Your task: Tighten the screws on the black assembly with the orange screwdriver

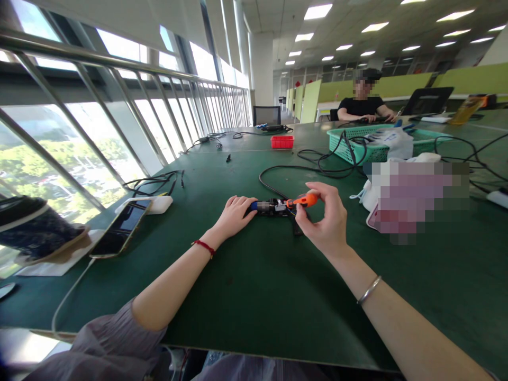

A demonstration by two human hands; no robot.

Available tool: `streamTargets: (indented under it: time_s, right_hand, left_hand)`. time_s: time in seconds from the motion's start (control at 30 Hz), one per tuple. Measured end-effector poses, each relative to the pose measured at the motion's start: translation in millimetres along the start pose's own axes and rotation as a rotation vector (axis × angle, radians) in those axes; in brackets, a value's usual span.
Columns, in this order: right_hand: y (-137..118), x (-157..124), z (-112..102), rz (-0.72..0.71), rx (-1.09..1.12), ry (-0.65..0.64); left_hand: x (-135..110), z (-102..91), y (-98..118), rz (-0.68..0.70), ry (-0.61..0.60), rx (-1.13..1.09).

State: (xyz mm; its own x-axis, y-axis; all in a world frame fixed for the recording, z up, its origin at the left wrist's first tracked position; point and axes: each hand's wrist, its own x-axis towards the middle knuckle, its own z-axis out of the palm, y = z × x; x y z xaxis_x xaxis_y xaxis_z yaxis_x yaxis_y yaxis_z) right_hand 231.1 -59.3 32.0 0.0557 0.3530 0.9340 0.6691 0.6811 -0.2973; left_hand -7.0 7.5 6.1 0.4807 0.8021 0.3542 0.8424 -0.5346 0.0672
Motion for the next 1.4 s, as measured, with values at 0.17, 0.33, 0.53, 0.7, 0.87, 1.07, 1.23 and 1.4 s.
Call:
streamTargets:
  time_s: [0.17, 0.33, 0.53, 0.7, 0.87, 1.07, 1.23, 1.4]
  right_hand:
    - [-1.4, 1.1, -2.5, 0.033, -0.059, -0.028]
    - [0.5, -0.2, -1.2, 0.024, -0.029, 0.006]
    - [-2.0, 1.5, -3.5, 0.025, -0.083, -0.036]
    - [-0.4, 0.9, -3.3, 0.027, -0.071, -0.03]
    - [-2.5, 1.9, -2.4, 0.02, -0.07, -0.033]
    - [-7.2, 4.9, -4.8, 0.046, -0.075, -0.138]
    - [-6.9, 6.2, -6.5, 0.053, -0.088, -0.155]
    - [-5.3, 7.2, -9.2, 0.06, -0.104, -0.129]
  left_hand:
    - [0.0, -0.9, 0.5, 0.004, 0.004, -0.006]
    - [-0.1, -0.8, 0.0, -0.001, -0.002, -0.009]
    - [-0.5, -0.7, 0.0, 0.0, -0.002, -0.006]
    - [-0.3, -0.8, 0.5, 0.0, 0.001, 0.004]
    - [0.4, -1.3, 0.2, -0.005, -0.007, 0.007]
    - [-0.1, -1.3, -0.3, 0.003, 0.001, -0.001]
    - [-0.3, -1.0, -0.3, 0.001, -0.001, -0.014]
    - [-0.1, -0.7, -0.4, 0.001, -0.003, -0.01]
